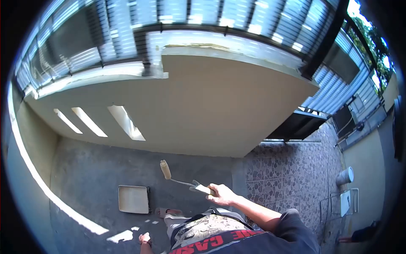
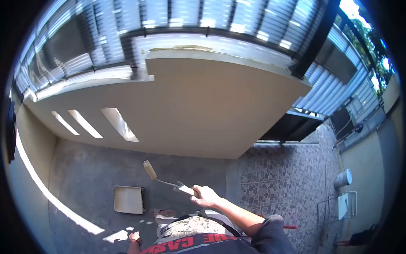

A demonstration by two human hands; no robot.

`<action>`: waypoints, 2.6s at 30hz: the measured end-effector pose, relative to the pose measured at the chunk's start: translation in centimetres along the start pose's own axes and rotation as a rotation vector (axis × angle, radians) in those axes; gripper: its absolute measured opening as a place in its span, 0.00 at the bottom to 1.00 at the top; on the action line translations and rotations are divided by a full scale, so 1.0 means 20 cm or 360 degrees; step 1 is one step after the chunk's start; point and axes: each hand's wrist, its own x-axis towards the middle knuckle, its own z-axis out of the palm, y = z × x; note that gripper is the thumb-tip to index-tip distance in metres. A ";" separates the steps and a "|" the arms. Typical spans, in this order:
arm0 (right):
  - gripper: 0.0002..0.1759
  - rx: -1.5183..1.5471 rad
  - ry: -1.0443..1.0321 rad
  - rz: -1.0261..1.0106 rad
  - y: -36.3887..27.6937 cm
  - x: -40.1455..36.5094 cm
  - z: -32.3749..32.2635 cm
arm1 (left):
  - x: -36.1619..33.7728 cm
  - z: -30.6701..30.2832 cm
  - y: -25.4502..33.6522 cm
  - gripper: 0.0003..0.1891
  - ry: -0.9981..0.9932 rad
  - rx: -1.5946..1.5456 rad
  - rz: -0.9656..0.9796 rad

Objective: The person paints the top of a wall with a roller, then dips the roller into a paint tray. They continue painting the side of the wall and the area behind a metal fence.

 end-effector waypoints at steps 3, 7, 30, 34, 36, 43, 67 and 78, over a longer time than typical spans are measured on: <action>0.25 -0.0146 0.0236 0.0489 0.46 -0.53 -0.13 | -0.17 -0.29 0.71 0.09 -0.0480 -0.1106 -0.0368; 0.26 0.0386 0.0714 0.1014 0.89 -1.13 -0.17 | -0.34 -0.43 1.53 0.16 -0.0606 -0.0800 0.0160; 0.09 0.1583 0.2103 0.1293 1.84 -1.52 -1.22 | -1.10 0.34 4.54 0.22 -0.0445 0.0742 0.1775; 0.09 0.1719 0.1845 0.1012 2.37 -1.57 -1.54 | -1.44 0.59 4.86 0.22 -0.0637 0.0158 0.1619; 0.07 0.1749 0.1688 0.0830 2.65 -1.56 -1.82 | -1.47 0.81 4.96 0.21 -0.0764 -0.0228 0.1482; 0.15 0.0455 0.0885 0.0741 3.29 -1.42 -2.80 | -2.31 0.90 5.25 0.14 -0.0478 -0.0608 0.1435; 0.08 0.0692 -0.0521 -0.0337 3.44 -0.12 -3.93 | -3.25 0.28 6.97 0.61 0.1236 -0.1430 0.1697; 0.22 0.0662 -0.0479 -0.1147 2.93 0.24 -3.79 | -3.21 0.03 6.91 0.55 0.1370 -0.1660 0.1269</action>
